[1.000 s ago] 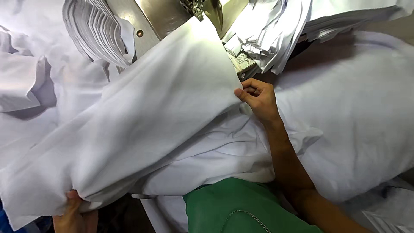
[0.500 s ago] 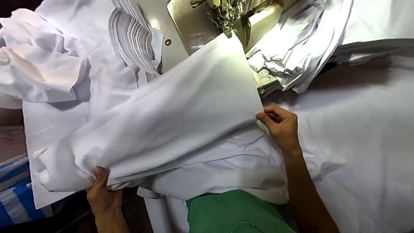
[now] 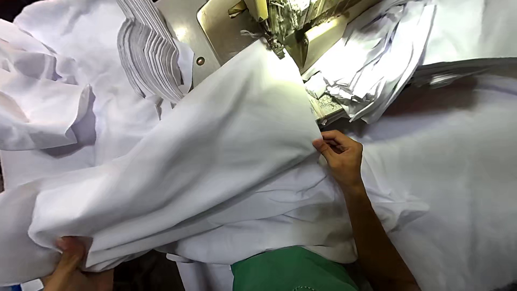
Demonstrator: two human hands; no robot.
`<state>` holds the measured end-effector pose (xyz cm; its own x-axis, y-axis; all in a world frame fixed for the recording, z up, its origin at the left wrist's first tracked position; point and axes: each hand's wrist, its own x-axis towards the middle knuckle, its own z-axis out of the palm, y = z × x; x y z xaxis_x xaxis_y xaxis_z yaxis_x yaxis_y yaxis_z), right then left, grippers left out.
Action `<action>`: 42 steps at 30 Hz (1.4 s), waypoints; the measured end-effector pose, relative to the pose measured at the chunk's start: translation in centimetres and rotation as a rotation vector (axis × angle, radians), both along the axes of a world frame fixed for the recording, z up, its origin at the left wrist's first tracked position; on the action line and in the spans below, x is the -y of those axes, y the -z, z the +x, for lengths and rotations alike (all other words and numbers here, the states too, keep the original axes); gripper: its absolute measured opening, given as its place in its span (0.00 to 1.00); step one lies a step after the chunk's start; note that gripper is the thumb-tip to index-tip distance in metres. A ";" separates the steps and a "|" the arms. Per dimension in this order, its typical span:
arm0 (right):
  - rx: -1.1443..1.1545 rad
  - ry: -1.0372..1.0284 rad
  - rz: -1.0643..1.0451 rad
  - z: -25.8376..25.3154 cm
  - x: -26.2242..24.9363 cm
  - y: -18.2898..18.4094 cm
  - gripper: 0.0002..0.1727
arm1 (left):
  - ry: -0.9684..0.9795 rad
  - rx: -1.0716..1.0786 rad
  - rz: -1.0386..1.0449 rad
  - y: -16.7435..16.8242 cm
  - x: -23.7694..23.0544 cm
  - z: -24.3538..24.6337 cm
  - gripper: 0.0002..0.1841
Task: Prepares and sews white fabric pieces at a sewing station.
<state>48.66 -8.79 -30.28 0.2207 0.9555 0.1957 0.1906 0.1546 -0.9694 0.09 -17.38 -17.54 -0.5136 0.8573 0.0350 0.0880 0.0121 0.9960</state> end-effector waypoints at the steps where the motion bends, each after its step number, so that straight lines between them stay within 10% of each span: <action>1: 0.010 -0.001 -0.004 0.1 -0.4 -0.2 0.06 | 0.004 -0.012 0.004 -0.1 -0.2 -0.9 0.19; 11: 0.098 -0.049 -0.062 0.2 -3.2 -2.0 0.08 | 0.053 -0.219 0.003 -1.6 -4.4 -9.4 0.17; 18: 0.154 -0.042 -0.103 -0.1 -3.4 -3.1 0.08 | -0.067 -0.824 -0.374 -2.7 -4.3 -4.4 0.39; 25: 0.112 -0.013 -0.163 0.2 -3.3 -3.7 0.10 | -0.353 -0.702 -0.250 5.1 4.0 5.6 0.52; 34: 0.081 0.005 -0.238 0.7 -4.4 -4.2 0.14 | -0.302 -0.382 0.038 4.9 4.7 5.6 0.11; 42: -0.073 -0.083 -0.179 -0.4 -3.6 -2.7 0.13 | -0.071 -0.427 -0.175 0.0 3.9 -3.0 0.15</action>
